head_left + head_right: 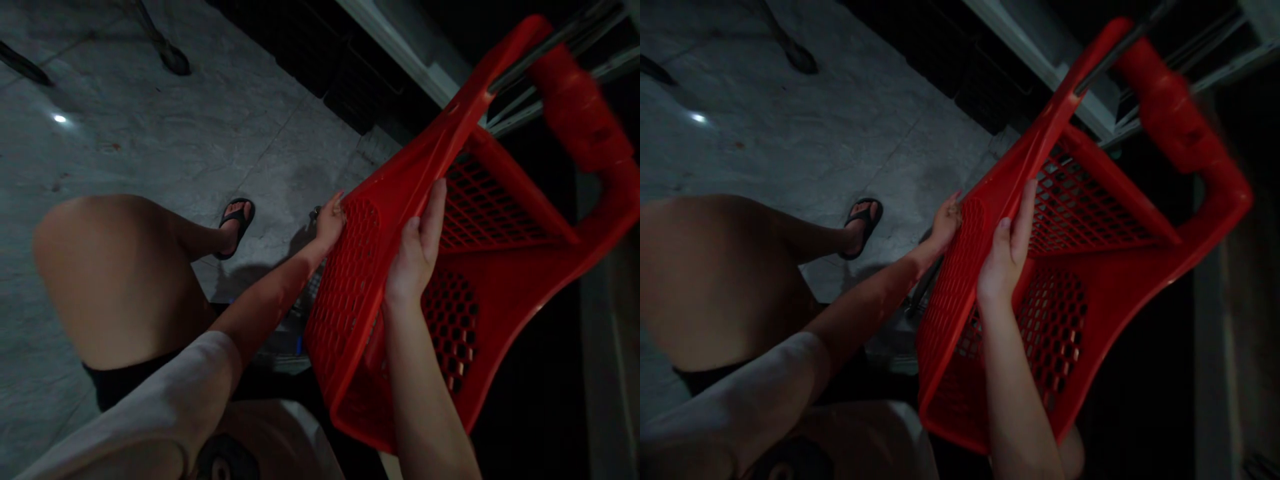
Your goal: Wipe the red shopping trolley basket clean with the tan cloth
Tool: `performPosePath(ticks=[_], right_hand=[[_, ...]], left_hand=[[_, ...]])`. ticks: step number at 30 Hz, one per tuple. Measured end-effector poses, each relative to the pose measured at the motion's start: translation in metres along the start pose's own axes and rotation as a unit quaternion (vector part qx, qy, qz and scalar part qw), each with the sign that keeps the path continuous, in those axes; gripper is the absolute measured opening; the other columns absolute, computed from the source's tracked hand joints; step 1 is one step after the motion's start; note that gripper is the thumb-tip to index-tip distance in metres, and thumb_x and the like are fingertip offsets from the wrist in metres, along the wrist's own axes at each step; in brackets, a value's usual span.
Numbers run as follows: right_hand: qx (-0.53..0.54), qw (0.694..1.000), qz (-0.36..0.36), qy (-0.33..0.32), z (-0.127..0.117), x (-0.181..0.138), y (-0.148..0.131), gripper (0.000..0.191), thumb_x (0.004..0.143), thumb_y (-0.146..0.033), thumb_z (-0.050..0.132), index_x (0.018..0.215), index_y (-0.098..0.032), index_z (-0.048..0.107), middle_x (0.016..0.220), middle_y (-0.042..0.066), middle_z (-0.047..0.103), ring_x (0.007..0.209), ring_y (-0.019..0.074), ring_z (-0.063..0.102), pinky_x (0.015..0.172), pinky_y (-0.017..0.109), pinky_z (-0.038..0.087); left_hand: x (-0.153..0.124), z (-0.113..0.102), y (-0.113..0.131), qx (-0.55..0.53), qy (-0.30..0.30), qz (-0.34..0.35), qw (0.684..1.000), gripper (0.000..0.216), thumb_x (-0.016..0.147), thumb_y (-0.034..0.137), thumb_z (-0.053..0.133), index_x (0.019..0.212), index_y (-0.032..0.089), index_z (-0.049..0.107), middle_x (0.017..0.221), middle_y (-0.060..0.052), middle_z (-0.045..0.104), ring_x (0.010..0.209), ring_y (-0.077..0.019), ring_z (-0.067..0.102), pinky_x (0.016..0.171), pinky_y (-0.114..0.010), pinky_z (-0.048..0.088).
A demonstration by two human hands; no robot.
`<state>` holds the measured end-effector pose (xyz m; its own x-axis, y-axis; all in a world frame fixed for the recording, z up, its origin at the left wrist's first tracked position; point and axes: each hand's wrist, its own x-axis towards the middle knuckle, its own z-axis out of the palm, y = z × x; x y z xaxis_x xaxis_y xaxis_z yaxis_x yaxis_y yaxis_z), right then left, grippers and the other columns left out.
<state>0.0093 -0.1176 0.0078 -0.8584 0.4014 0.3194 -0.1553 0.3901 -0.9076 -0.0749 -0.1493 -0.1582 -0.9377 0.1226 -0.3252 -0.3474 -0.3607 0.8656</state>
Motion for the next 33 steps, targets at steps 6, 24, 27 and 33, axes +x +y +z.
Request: performPosePath(ticks=[6, 24, 27, 33], right_hand=[[-0.008, 1.000, -0.009, 0.002, -0.004, 0.004, 0.009, 0.058, 0.097, -0.045, 0.051, 0.154, -0.039, 0.049, 0.171, -0.009, 0.033, 0.164, 0.0191, 0.018, 0.135, 0.050, 0.013], [-0.060, 0.994, -0.069, -0.052, -0.019, 0.004, 0.025, 0.065, 0.100, -0.051, 0.042, 0.164, -0.039, 0.033, 0.175, -0.007, 0.023, 0.165, 0.0232, 0.011, 0.134, 0.058, 0.014], [-0.075, 0.994, -0.060, -0.045, -0.018, 0.008, 0.028, 0.066, 0.100, -0.051, 0.041, 0.165, -0.039, 0.031, 0.175, -0.007, 0.024, 0.165, 0.0222, 0.013, 0.134, 0.056, 0.015], [-0.056, 0.996, -0.073, -0.016, -0.015, 0.011, 0.036, 0.065, 0.099, -0.046, 0.043, 0.163, -0.036, 0.035, 0.173, -0.006, 0.030, 0.163, 0.0201, 0.023, 0.135, 0.052, 0.017]], left_hand=[[-0.088, -0.021, 0.010, 0.146, -0.045, 0.126, 0.980, 0.045, 0.101, 0.014, 0.046, 0.140, 0.019, 0.066, 0.144, -0.013, 0.066, 0.138, -0.0242, 0.057, 0.124, -0.050, 0.039], [-0.004, 0.040, 0.041, -0.035, -0.050, 0.169, 0.984, 0.055, 0.102, 0.012, 0.044, 0.157, 0.023, 0.043, 0.142, -0.008, 0.062, 0.139, -0.0203, 0.055, 0.127, -0.045, 0.034], [-0.043, 0.022, 0.035, -0.015, -0.122, 0.186, 0.975, 0.046, 0.105, 0.021, 0.044, 0.149, 0.025, 0.055, 0.148, -0.007, 0.062, 0.141, -0.0218, 0.055, 0.128, -0.047, 0.036], [-0.193, -0.061, 0.032, 0.135, -0.150, 0.136, 0.970, 0.046, 0.109, 0.039, 0.042, 0.150, 0.025, 0.058, 0.156, -0.008, 0.058, 0.148, -0.0228, 0.051, 0.130, -0.047, 0.037]])
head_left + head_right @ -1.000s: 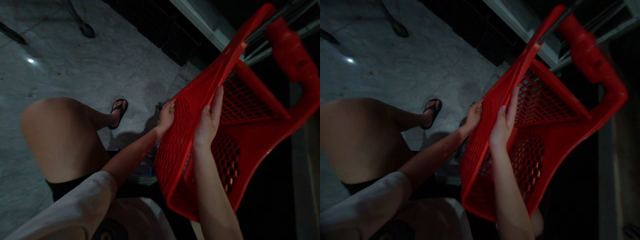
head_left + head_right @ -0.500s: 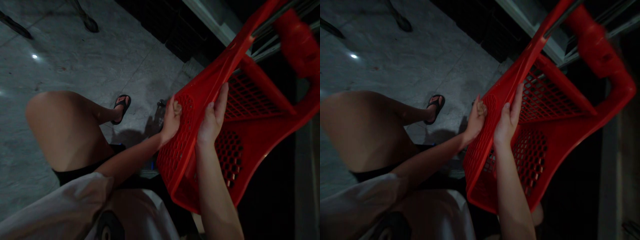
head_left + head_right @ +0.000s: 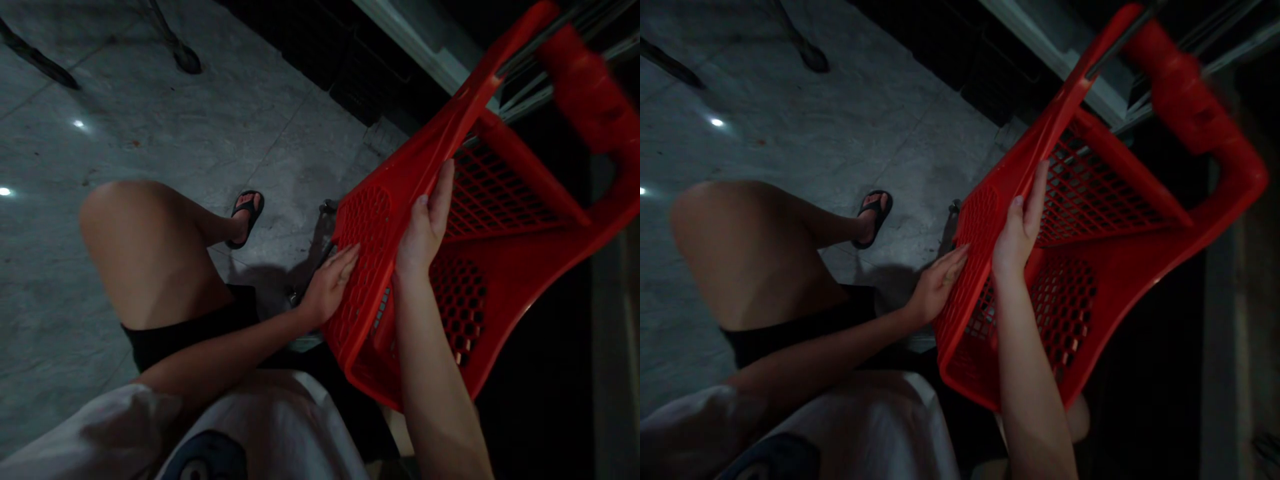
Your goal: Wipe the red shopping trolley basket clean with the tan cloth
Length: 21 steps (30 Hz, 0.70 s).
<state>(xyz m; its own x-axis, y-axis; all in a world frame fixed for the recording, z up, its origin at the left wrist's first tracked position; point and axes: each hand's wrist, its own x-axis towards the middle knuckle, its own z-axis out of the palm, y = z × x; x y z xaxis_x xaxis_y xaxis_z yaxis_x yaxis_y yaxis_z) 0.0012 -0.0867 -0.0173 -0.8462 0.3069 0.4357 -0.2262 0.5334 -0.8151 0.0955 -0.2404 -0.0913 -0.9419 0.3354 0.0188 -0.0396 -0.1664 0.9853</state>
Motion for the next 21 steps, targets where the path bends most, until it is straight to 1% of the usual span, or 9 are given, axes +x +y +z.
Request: performPosePath(ticks=[3, 5, 7, 11, 13, 15, 16, 18, 21], right_hand=[[0.002, 1.000, -0.008, -0.004, -0.001, 0.001, 0.004, 0.065, 0.099, -0.049, 0.043, 0.162, -0.039, 0.035, 0.173, -0.007, 0.029, 0.163, 0.0200, 0.023, 0.135, 0.052, 0.019], [-0.010, 1.000, -0.007, -0.008, -0.002, 0.002, 0.005, 0.066, 0.098, -0.052, 0.042, 0.163, -0.039, 0.035, 0.173, -0.008, 0.028, 0.163, 0.0207, 0.023, 0.134, 0.053, 0.019], [-0.016, 1.000, -0.003, -0.011, -0.004, 0.002, 0.003, 0.067, 0.098, -0.054, 0.042, 0.162, -0.039, 0.036, 0.173, -0.007, 0.028, 0.163, 0.0212, 0.023, 0.134, 0.054, 0.018], [-0.001, 1.000, -0.004, -0.010, -0.005, -0.001, -0.002, 0.066, 0.098, -0.053, 0.043, 0.161, -0.036, 0.038, 0.172, -0.004, 0.032, 0.163, 0.0204, 0.024, 0.134, 0.054, 0.016], [0.009, 1.000, -0.003, -0.010, -0.005, -0.003, -0.002, 0.065, 0.098, -0.053, 0.043, 0.160, -0.036, 0.039, 0.172, -0.004, 0.032, 0.162, 0.0199, 0.025, 0.134, 0.054, 0.018], [0.013, 1.000, -0.002, -0.009, -0.004, -0.003, -0.001, 0.065, 0.098, -0.056, 0.043, 0.160, -0.037, 0.040, 0.172, -0.004, 0.031, 0.162, 0.0201, 0.025, 0.134, 0.054, 0.018], [0.018, 1.000, -0.004, -0.006, -0.003, -0.004, 0.000, 0.065, 0.097, -0.057, 0.044, 0.159, -0.037, 0.041, 0.172, -0.004, 0.032, 0.162, 0.0205, 0.025, 0.134, 0.054, 0.018], [0.032, 0.999, -0.008, 0.000, -0.002, -0.003, 0.002, 0.066, 0.096, -0.059, 0.047, 0.158, -0.037, 0.043, 0.171, -0.005, 0.034, 0.162, 0.0211, 0.025, 0.134, 0.053, 0.017], [0.050, 0.999, -0.010, 0.010, -0.002, -0.002, 0.005, 0.070, 0.093, -0.062, 0.051, 0.157, -0.036, 0.045, 0.170, -0.005, 0.036, 0.162, 0.0227, 0.025, 0.135, 0.052, 0.017]], left_hand=[[-0.039, -0.006, 0.018, 0.015, -0.007, -0.045, 0.999, 0.048, 0.110, 0.043, 0.041, 0.151, 0.024, 0.058, 0.157, -0.008, 0.056, 0.149, -0.0246, 0.050, 0.131, -0.047, 0.036], [-0.033, 0.000, 0.028, -0.014, 0.013, -0.030, 0.999, 0.047, 0.109, 0.040, 0.043, 0.152, 0.026, 0.055, 0.159, -0.006, 0.055, 0.148, -0.0245, 0.051, 0.130, -0.047, 0.037], [-0.003, 0.012, 0.035, -0.063, 0.030, 0.028, 0.997, 0.048, 0.107, 0.030, 0.046, 0.155, 0.030, 0.051, 0.161, -0.002, 0.052, 0.148, -0.0229, 0.051, 0.130, -0.046, 0.038], [0.100, 0.034, 0.032, -0.112, 0.045, 0.146, 0.982, 0.059, 0.094, 0.005, 0.052, 0.148, 0.027, 0.056, 0.164, 0.000, 0.047, 0.156, -0.0208, 0.038, 0.133, -0.044, 0.031], [0.143, 0.039, 0.025, -0.111, 0.058, 0.103, 0.987, 0.057, 0.094, 0.003, 0.049, 0.147, 0.022, 0.056, 0.160, -0.006, 0.053, 0.151, -0.0214, 0.046, 0.130, -0.046, 0.035], [0.157, 0.037, 0.019, -0.098, 0.060, 0.053, 0.992, 0.052, 0.097, 0.005, 0.048, 0.147, 0.017, 0.056, 0.153, -0.010, 0.060, 0.145, -0.0222, 0.054, 0.127, -0.047, 0.039], [0.151, 0.033, 0.017, -0.083, 0.051, 0.047, 0.994, 0.050, 0.099, 0.008, 0.047, 0.147, 0.017, 0.057, 0.151, -0.011, 0.062, 0.145, -0.0222, 0.054, 0.127, -0.047, 0.039], [0.114, 0.022, 0.015, -0.035, 0.014, 0.071, 0.997, 0.047, 0.102, 0.014, 0.046, 0.146, 0.020, 0.059, 0.154, -0.009, 0.059, 0.152, -0.0208, 0.046, 0.130, -0.045, 0.033], [0.016, 0.001, 0.016, 0.029, -0.042, 0.064, 0.997, 0.049, 0.108, 0.025, 0.041, 0.155, 0.027, 0.051, 0.164, -0.005, 0.049, 0.155, -0.0186, 0.041, 0.133, -0.042, 0.029]])
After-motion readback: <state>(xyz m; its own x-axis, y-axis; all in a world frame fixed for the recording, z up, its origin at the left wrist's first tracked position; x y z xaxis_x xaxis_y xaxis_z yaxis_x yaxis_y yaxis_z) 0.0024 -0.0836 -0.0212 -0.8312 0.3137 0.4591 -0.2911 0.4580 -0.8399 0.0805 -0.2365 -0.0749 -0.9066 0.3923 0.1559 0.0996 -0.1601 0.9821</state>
